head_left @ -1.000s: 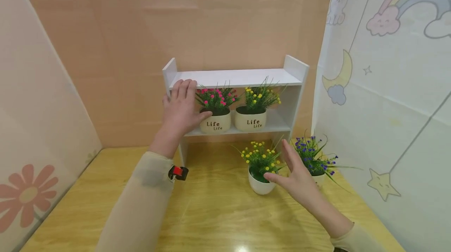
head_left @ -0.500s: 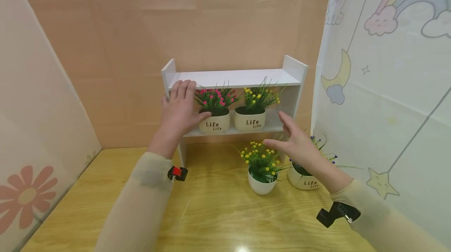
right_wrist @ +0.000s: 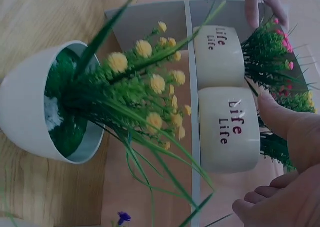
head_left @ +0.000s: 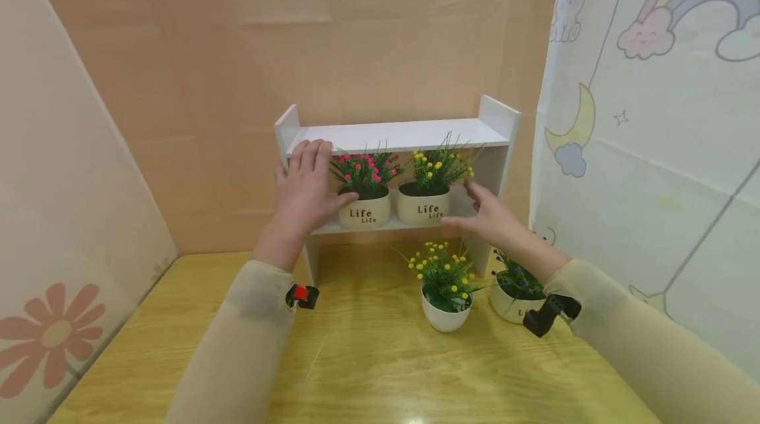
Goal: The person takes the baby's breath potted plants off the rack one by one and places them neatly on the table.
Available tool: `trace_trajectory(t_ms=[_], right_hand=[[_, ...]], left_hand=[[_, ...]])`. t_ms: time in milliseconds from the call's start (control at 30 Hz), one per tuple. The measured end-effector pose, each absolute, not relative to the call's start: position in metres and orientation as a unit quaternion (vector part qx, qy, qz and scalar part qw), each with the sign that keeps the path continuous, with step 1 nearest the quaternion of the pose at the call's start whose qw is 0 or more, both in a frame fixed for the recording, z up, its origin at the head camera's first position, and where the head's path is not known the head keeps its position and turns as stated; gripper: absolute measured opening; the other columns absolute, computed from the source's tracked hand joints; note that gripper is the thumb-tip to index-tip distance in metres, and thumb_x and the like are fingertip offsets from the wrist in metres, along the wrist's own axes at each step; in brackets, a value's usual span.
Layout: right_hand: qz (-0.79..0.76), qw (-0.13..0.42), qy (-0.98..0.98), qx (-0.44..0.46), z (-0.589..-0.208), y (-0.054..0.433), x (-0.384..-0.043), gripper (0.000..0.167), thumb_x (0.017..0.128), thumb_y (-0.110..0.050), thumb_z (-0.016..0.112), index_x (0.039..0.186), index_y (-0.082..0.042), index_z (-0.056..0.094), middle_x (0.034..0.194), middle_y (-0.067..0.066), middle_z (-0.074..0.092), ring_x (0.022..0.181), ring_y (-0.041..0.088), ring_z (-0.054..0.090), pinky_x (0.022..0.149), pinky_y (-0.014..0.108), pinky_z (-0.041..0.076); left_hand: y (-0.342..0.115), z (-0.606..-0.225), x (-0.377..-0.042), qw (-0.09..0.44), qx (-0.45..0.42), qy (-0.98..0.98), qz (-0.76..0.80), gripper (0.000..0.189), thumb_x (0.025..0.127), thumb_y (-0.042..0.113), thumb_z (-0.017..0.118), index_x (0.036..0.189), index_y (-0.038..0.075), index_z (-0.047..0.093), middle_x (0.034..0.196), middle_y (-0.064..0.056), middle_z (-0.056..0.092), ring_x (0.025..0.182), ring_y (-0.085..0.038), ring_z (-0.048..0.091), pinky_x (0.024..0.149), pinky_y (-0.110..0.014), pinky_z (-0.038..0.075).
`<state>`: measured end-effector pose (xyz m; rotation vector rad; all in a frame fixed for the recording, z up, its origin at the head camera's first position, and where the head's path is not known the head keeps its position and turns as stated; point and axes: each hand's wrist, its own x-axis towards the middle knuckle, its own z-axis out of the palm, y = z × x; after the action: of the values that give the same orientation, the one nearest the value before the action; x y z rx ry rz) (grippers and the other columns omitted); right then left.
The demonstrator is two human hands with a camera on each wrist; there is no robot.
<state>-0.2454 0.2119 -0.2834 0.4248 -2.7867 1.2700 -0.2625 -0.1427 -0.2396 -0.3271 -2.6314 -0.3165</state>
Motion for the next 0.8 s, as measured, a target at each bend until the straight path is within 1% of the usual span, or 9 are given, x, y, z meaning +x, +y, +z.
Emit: trace_trajectory(t_ms=[100, 267, 433, 667, 800], right_hand=[[0.409, 0.011, -0.902, 0.136, -0.283, 0.212, -0.255, 0.113, 0.103, -0.039, 0.082, 0.175, 0.001, 0.004, 0.181, 0.025, 0.011, 0.16, 0.058, 0.023, 0.127, 0.066, 0.027], [0.408, -0.007, -0.903, 0.132, -0.282, 0.21, -0.269, 0.114, 0.102, -0.042, 0.082, 0.174, 0.003, 0.007, 0.18, 0.027, 0.015, 0.162, 0.054, 0.022, 0.129, 0.066, 0.025], [0.418, -0.02, -0.898, 0.135, -0.281, 0.204, -0.279, 0.114, 0.101, -0.043, 0.083, 0.173, 0.006, 0.01, 0.179, 0.029, 0.017, 0.163, 0.053, 0.022, 0.129, 0.065, 0.026], [0.442, -0.029, -0.886, 0.136, -0.281, 0.198, -0.289, 0.114, 0.1, -0.039, 0.085, 0.173, 0.007, 0.011, 0.178, 0.031, 0.018, 0.164, 0.051, 0.019, 0.129, 0.063, 0.025], [0.446, -0.034, -0.885, 0.133, -0.282, 0.196, -0.295, 0.115, 0.099, -0.039, 0.086, 0.172, 0.009, 0.012, 0.177, 0.034, 0.018, 0.164, 0.051, 0.019, 0.129, 0.063, 0.027]], left_hand=[[-0.142, -0.241, -0.263, 0.235, -0.12, -0.958, -0.112, 0.114, 0.092, 0.063, 0.085, 0.172, 0.014, 0.022, 0.177, -0.012, 0.025, 0.167, -0.036, 0.01, 0.126, -0.076, 0.014], [-0.142, -0.242, -0.262, 0.237, -0.119, -0.958, -0.11, 0.113, 0.092, 0.063, 0.085, 0.171, 0.014, 0.021, 0.176, -0.012, 0.025, 0.166, -0.036, 0.011, 0.126, -0.077, 0.013], [-0.143, -0.242, -0.262, 0.235, -0.117, -0.958, -0.112, 0.113, 0.092, 0.063, 0.085, 0.172, 0.014, 0.021, 0.177, -0.011, 0.024, 0.167, -0.035, 0.01, 0.127, -0.077, 0.012], [-0.144, -0.24, -0.262, 0.227, -0.113, -0.961, -0.111, 0.116, 0.091, 0.063, 0.085, 0.173, 0.014, 0.02, 0.178, -0.012, 0.024, 0.167, -0.035, 0.009, 0.127, -0.077, 0.013], [-0.143, -0.24, -0.262, 0.227, -0.113, -0.961, -0.111, 0.115, 0.092, 0.064, 0.085, 0.173, 0.015, 0.021, 0.179, -0.012, 0.024, 0.168, -0.035, 0.009, 0.127, -0.077, 0.014]])
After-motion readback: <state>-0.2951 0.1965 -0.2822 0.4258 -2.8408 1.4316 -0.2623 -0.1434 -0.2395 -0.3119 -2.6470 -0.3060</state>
